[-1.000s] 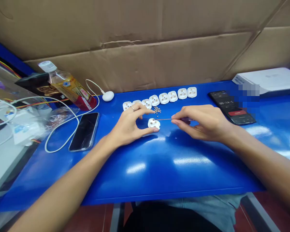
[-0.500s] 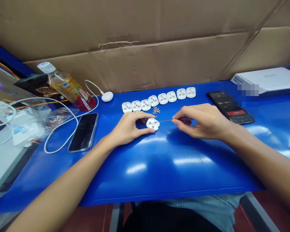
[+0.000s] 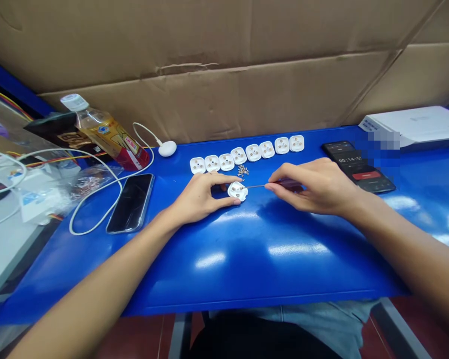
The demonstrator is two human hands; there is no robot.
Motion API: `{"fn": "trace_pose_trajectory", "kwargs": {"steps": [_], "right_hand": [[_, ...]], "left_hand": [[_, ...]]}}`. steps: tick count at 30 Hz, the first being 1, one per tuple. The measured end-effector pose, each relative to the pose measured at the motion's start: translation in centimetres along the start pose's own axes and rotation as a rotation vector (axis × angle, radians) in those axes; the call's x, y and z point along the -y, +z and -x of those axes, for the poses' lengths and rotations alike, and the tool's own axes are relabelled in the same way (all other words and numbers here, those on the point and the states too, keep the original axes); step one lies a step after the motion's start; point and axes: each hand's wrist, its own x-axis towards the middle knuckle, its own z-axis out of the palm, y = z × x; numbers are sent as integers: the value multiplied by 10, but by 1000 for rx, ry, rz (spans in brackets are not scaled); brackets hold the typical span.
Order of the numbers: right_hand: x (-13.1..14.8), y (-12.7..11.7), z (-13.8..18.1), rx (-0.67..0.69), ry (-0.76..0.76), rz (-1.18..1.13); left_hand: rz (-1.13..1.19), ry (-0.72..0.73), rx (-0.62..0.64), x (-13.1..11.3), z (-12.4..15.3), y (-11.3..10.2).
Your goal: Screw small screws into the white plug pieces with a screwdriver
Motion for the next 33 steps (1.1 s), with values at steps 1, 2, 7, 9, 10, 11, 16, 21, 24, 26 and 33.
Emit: {"fn": "trace_pose_trajectory", "kwargs": {"steps": [1, 2, 7, 9, 10, 11, 16, 21, 24, 26, 33], "right_hand": [[0, 0, 0, 2, 1, 22], [1, -1, 0, 12, -1, 34], [9, -3, -1, 35, -7, -8], [14, -3, -1, 11, -6, 16], [16, -3, -1, 0, -12, 40], [17, -2, -1, -7, -18, 61], [19, -1, -1, -19, -21, -16], [18, 2, -2, -104, 49, 29], [18, 1, -3, -72, 88, -55], [18, 1, -3, -50, 113, -94], [17, 1, -5, -77, 140, -108]], "left_hand": [[6, -6, 0, 0, 0, 0], [14, -12, 2, 0, 0, 0], [38, -24, -9, 0, 0, 2], [26, -28, -9, 0, -1, 3], [22, -27, -8, 0, -1, 3], [19, -25, -7, 1, -1, 3], [11, -11, -6, 2, -1, 3], [-14, -6, -10, 1, -1, 3], [-8, -5, -11, 1, -1, 3], [-5, -4, -6, 0, -1, 3], [-1, -11, 9, -1, -1, 3]]}}
